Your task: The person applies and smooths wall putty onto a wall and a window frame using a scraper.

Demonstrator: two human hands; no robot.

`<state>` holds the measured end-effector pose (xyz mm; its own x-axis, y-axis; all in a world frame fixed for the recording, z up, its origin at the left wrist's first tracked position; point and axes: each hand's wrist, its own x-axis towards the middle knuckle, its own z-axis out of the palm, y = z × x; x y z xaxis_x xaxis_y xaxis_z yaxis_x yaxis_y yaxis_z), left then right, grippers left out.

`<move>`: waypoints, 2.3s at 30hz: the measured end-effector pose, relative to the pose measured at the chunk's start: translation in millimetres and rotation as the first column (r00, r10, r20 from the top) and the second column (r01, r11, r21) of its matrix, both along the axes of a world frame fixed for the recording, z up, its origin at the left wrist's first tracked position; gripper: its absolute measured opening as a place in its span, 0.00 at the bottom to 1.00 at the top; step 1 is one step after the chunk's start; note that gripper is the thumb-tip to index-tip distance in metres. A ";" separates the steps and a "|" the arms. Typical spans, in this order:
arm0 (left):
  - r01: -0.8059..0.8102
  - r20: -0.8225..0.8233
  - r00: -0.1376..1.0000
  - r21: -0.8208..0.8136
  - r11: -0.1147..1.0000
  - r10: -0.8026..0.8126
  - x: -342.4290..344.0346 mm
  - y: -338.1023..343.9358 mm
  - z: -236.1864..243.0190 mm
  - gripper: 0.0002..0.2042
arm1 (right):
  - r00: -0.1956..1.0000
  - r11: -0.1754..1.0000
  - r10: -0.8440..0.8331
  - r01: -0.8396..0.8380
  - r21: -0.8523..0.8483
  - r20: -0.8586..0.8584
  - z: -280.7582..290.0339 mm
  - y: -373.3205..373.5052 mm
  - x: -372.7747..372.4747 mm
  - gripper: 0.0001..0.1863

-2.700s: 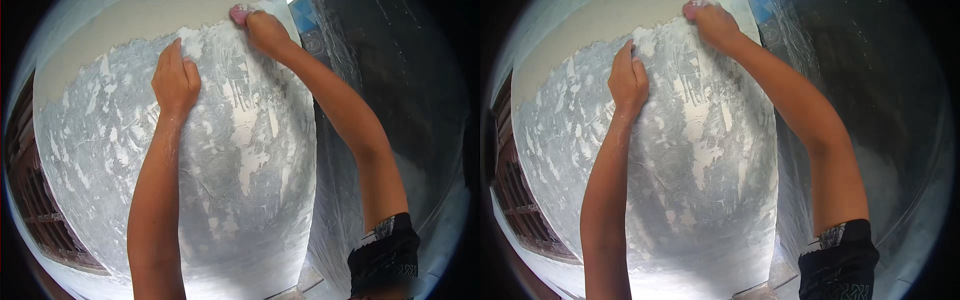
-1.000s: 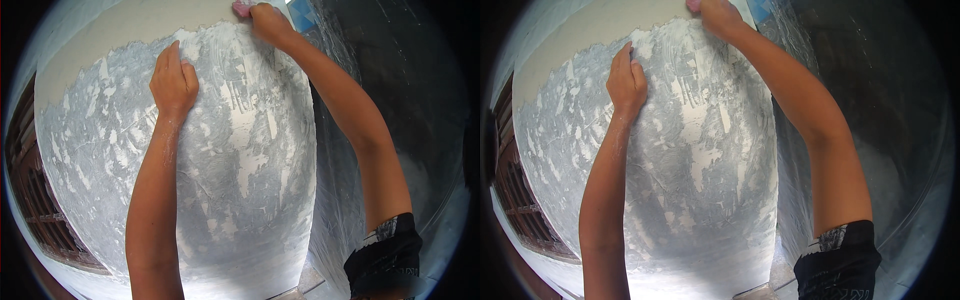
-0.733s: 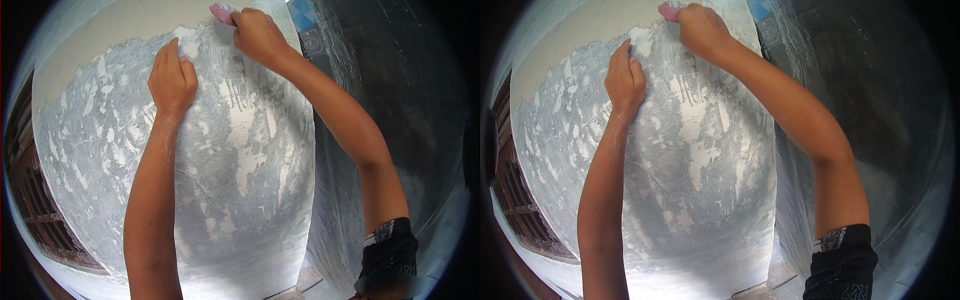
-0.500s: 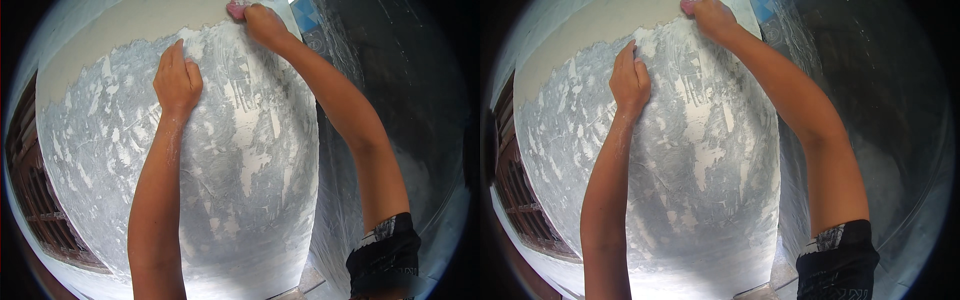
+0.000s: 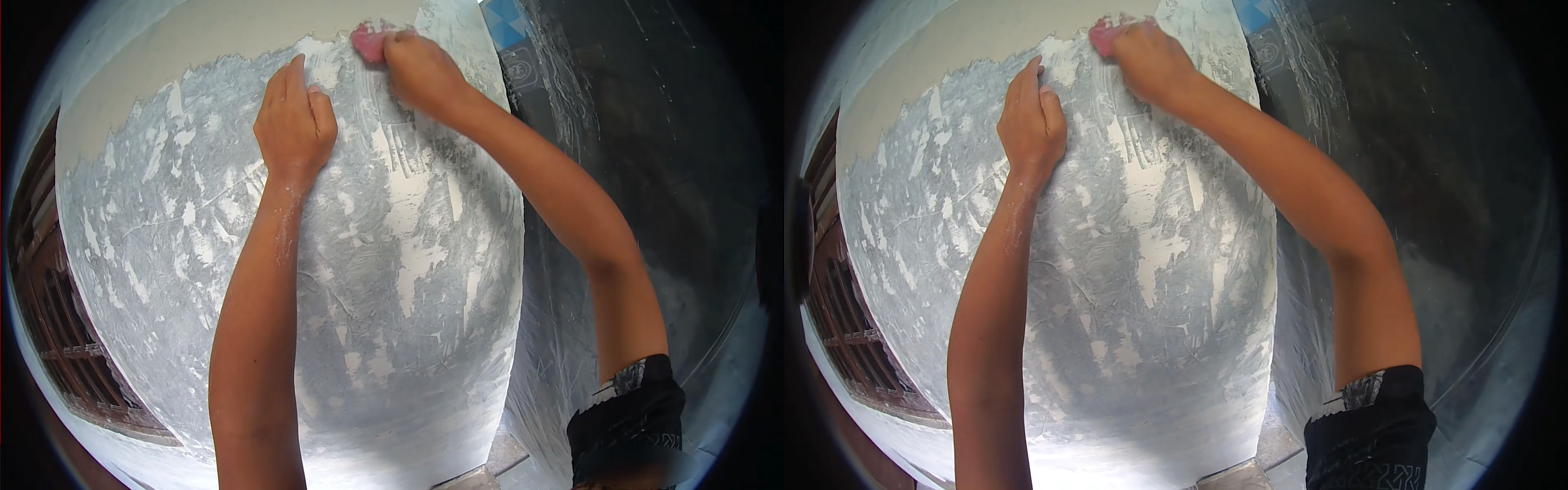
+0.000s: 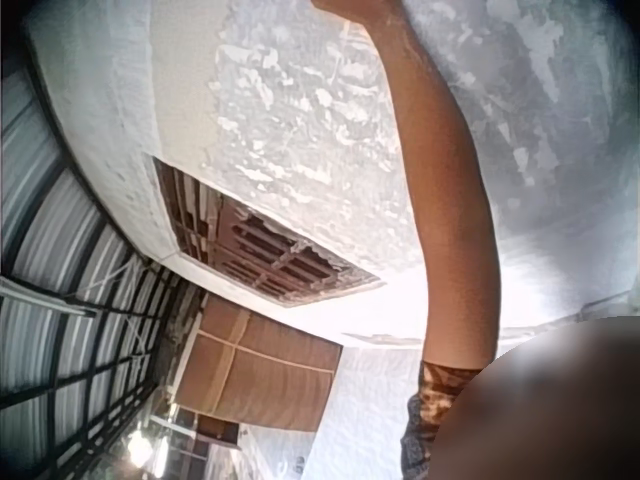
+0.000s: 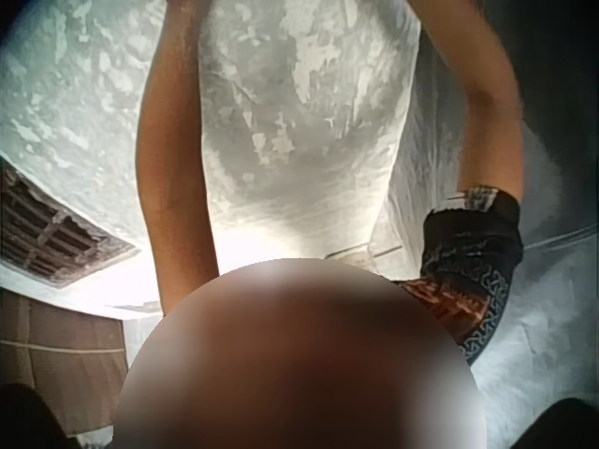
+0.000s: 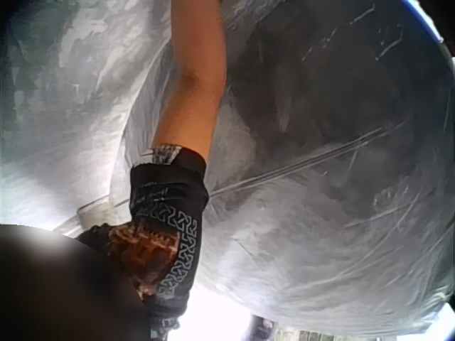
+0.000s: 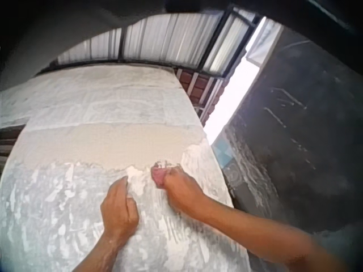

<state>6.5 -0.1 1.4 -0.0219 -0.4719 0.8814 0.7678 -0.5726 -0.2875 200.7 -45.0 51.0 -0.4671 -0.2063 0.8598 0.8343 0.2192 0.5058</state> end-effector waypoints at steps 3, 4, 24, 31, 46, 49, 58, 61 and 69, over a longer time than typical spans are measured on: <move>0.011 0.008 1.000 -0.001 1.000 -0.011 -3.9 -3.4 1.0 0.21 | 0.998 0.998 0.043 -0.045 -0.048 -0.040 -25.6 -14.1 -25.8 0.10; 0.022 0.011 1.000 -0.012 1.000 -0.021 -2.7 -4.0 0.7 0.21 | 0.998 0.998 0.037 -0.039 -0.046 -0.041 -15.7 -23.8 -25.7 0.10; 0.078 0.009 0.997 -0.026 0.997 -0.078 7.4 -7.4 0.8 0.21 | 0.932 0.968 0.152 -0.208 -0.142 -0.329 52.1 -29.6 -4.8 0.16; 0.097 0.017 0.995 -0.033 0.995 -0.096 -1.7 -9.3 -1.5 0.23 | 1.000 0.999 0.022 -0.022 0.048 0.009 -19.6 -13.8 -43.8 0.15; 0.115 0.033 0.993 -0.048 0.992 -0.113 2.0 -11.8 -1.5 0.24 | 0.998 0.999 0.005 -0.002 0.040 -0.070 4.9 -19.7 -22.2 0.10; 0.108 0.025 0.994 -0.042 0.993 -0.107 8.1 -12.3 -0.5 0.24 | 0.975 0.976 0.208 -0.202 0.081 -0.073 56.4 -19.5 13.2 0.11; 0.034 0.025 0.999 -0.001 0.999 -0.034 -1.2 -6.2 0.2 0.24 | 0.985 0.984 -0.163 0.158 -0.079 -0.063 -20.9 -8.3 -15.3 0.19; 0.039 0.014 0.999 -0.001 0.999 -0.039 0.5 -6.3 -1.7 0.24 | 0.984 0.993 0.115 -0.110 0.046 -0.138 20.9 -26.3 -9.6 0.10; 0.037 0.014 0.999 -0.040 0.999 -0.036 -2.3 -5.3 -1.7 0.24 | 0.994 0.994 -0.108 0.108 0.008 -0.021 -3.3 1.9 -12.0 0.13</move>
<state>4.3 -5.5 -0.3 -0.0503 -0.4347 0.8992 0.7497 -0.6113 -0.2535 188.7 -43.1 47.8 -0.4695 -0.1629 0.8678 0.8631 0.1227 0.4899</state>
